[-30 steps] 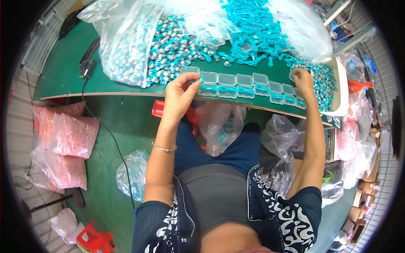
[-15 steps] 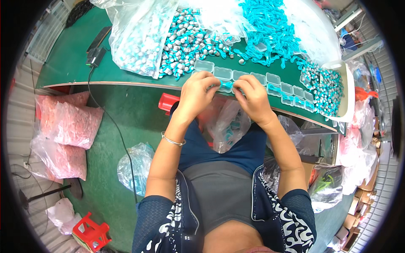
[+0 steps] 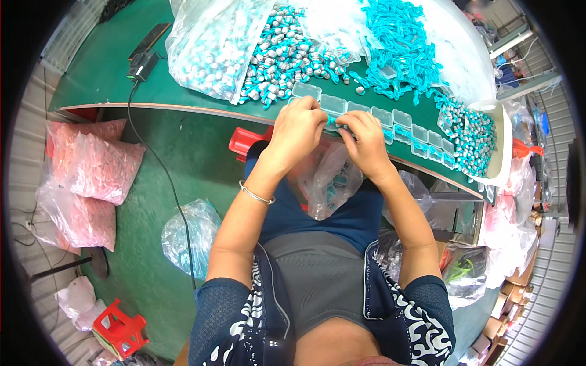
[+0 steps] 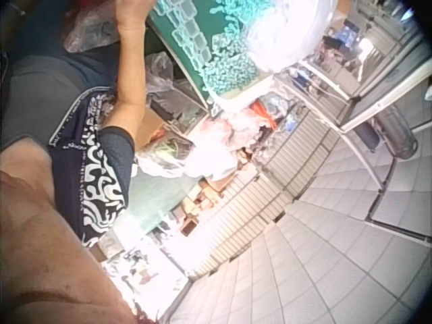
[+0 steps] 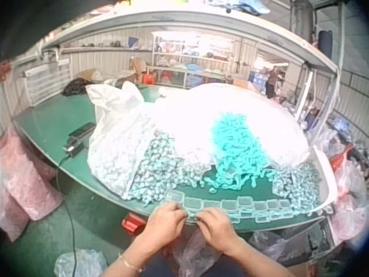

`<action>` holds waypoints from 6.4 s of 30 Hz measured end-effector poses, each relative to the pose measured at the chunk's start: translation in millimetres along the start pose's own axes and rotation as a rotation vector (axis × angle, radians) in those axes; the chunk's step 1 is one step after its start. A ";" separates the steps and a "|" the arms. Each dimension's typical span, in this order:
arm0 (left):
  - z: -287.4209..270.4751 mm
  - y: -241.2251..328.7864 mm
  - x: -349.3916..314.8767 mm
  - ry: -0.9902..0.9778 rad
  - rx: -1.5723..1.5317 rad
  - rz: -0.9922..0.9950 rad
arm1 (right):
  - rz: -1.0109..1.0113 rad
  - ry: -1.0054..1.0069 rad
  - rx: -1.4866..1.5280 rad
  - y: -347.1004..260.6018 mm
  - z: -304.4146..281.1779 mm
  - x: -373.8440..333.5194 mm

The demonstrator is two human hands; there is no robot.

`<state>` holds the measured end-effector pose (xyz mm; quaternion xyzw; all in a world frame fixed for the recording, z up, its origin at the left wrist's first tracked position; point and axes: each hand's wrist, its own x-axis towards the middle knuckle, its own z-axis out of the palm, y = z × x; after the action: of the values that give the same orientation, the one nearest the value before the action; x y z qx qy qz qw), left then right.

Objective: Sorting and packing small teal toy pieces and clear plastic containers.

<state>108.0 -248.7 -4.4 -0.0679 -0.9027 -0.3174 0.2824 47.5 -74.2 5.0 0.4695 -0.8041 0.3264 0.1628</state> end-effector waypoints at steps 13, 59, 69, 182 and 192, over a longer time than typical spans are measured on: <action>-1.4 1.2 7.0 -0.111 0.087 -0.045 | -0.137 0.016 -0.150 2.1 3.5 0.8; 1.9 13.5 63.5 -0.253 0.032 -0.099 | 0.090 0.130 -0.039 24.0 -76.4 -47.2; 76.0 -18.1 108.2 -0.291 0.244 0.086 | 0.230 0.144 -0.185 66.0 -129.9 -72.0; 63.8 -20.8 104.4 -0.220 0.112 -0.013 | 0.351 -0.009 -0.368 214.6 -160.2 -62.5; 44.7 47.6 60.1 -0.289 -0.175 0.076 | 0.607 0.097 0.625 107.1 -124.6 -43.7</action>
<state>51.6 -187.1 25.8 -0.1713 -0.8997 -0.3708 0.1542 -28.2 75.7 31.7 0.2230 -0.7595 0.6088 -0.0529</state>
